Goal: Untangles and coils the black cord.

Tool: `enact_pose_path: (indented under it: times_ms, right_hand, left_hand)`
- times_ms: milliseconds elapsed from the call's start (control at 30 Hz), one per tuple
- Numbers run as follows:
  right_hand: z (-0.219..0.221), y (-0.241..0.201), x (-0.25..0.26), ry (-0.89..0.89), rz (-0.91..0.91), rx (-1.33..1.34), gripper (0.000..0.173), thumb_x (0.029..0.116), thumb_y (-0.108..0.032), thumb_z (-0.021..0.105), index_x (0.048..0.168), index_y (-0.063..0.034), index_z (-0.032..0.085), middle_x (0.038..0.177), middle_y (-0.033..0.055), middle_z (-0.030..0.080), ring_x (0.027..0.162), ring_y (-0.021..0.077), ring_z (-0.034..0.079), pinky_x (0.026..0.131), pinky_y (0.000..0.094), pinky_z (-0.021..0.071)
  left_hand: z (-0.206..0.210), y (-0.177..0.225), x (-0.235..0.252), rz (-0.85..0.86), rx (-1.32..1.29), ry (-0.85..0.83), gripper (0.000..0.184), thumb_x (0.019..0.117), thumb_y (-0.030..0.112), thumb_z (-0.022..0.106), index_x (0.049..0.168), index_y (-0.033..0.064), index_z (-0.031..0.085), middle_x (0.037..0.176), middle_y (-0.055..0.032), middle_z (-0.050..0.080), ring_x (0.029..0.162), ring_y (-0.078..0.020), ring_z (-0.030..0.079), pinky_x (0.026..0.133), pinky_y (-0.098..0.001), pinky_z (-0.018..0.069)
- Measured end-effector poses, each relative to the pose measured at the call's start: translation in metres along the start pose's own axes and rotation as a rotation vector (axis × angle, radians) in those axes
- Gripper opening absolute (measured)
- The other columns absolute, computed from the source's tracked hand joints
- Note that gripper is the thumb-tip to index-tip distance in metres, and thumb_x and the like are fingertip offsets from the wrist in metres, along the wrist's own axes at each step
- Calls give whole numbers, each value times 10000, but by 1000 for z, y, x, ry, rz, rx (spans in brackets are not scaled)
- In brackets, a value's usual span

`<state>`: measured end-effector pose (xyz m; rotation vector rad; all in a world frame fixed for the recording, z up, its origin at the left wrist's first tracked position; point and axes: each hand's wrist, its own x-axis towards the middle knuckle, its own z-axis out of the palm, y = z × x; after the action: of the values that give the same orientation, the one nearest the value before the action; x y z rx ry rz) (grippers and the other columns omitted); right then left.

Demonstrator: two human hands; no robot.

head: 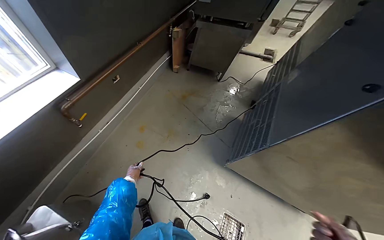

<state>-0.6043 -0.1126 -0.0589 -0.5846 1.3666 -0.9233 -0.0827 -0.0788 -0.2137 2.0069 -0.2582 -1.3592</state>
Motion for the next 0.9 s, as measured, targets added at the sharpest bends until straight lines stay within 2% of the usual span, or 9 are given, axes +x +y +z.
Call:
enact_pose_path:
  times_ms: [100, 233, 367, 500, 567, 667, 800, 833, 900]
  right_hand:
    - [41, 17, 25, 83, 61, -85, 299, 1129, -245, 250, 1042, -182, 529, 564, -134, 517, 378, -45, 368, 362, 123, 329]
    - [97, 31, 39, 99, 52, -16, 251, 1122, -188, 319, 1043, -103, 542, 596, -59, 585, 364, -16, 422, 327, 130, 346]
    - [142, 58, 27, 9, 135, -57, 261, 1124, -185, 292, 1050, -88, 522, 599, -59, 573, 395, 3, 471, 355, 147, 390]
    - [176, 107, 34, 58, 228, -135, 147, 1101, -122, 391, 1074, -29, 501, 603, -19, 571, 397, 24, 472, 359, 167, 384]
    - [191, 128, 40, 81, 257, -283, 187, 1106, -157, 416, 1202, -18, 496, 670, 11, 596, 412, 34, 449, 367, 180, 351]
    - [212, 151, 50, 56, 304, -569, 431, 1110, -177, 419, 1522, -91, 325, 997, 124, 668, 585, 165, 587, 482, 313, 448]
    - [238, 169, 65, -135, 273, -923, 618, 1067, -29, 398, 1626, -157, 166, 1464, 221, 497, 983, 349, 693, 734, 506, 583]
    - [249, 167, 68, -176, 222, -1047, 683, 1016, 35, 460, 1625, -130, 196, 1509, 234, 466, 1147, 368, 659, 868, 530, 576]
    - [273, 154, 66, -269, 87, -1252, 771, 926, 133, 543, 1609, -47, 233, 1647, 232, 259, 1473, 371, 386, 1159, 499, 392]
  left_hand:
    - [-9, 17, -22, 66, 65, -45, 284, 1087, 183, 490, 1288, -8, 550, 888, -111, 579, 618, -123, 518, 556, -257, 445]
    - [-24, 29, -42, 82, 40, -103, 150, 1067, 116, 515, 1156, 7, 566, 714, -64, 570, 456, -83, 487, 405, -195, 375]
    - [-40, 29, -55, 92, -46, -193, 90, 1057, 89, 522, 1050, 16, 574, 684, -67, 651, 407, -57, 481, 378, -174, 359]
    - [-46, 25, -69, 115, -69, -304, 98, 1058, 67, 506, 1055, -2, 576, 717, -77, 692, 415, -43, 512, 390, -161, 385]
    - [-48, 24, -73, 128, -99, -320, 87, 1055, 53, 503, 1040, -1, 570, 719, -76, 698, 416, -39, 522, 390, -156, 395]
    - [-47, 27, -78, 147, -136, -300, 86, 1050, 36, 503, 1013, -2, 570, 694, -75, 697, 404, -33, 511, 383, -152, 384]
    - [-50, 36, -85, 196, -150, -275, 104, 1046, 24, 505, 997, -11, 589, 679, -81, 700, 397, -38, 511, 381, -158, 383]
    - [-52, 38, -87, 214, -140, -276, 108, 1050, 27, 498, 1008, -12, 590, 685, -78, 702, 398, -38, 510, 382, -160, 387]
    - [-54, 41, -91, 237, -151, -294, 119, 1054, 29, 482, 1024, -16, 588, 694, -79, 704, 398, -38, 514, 381, -159, 395]
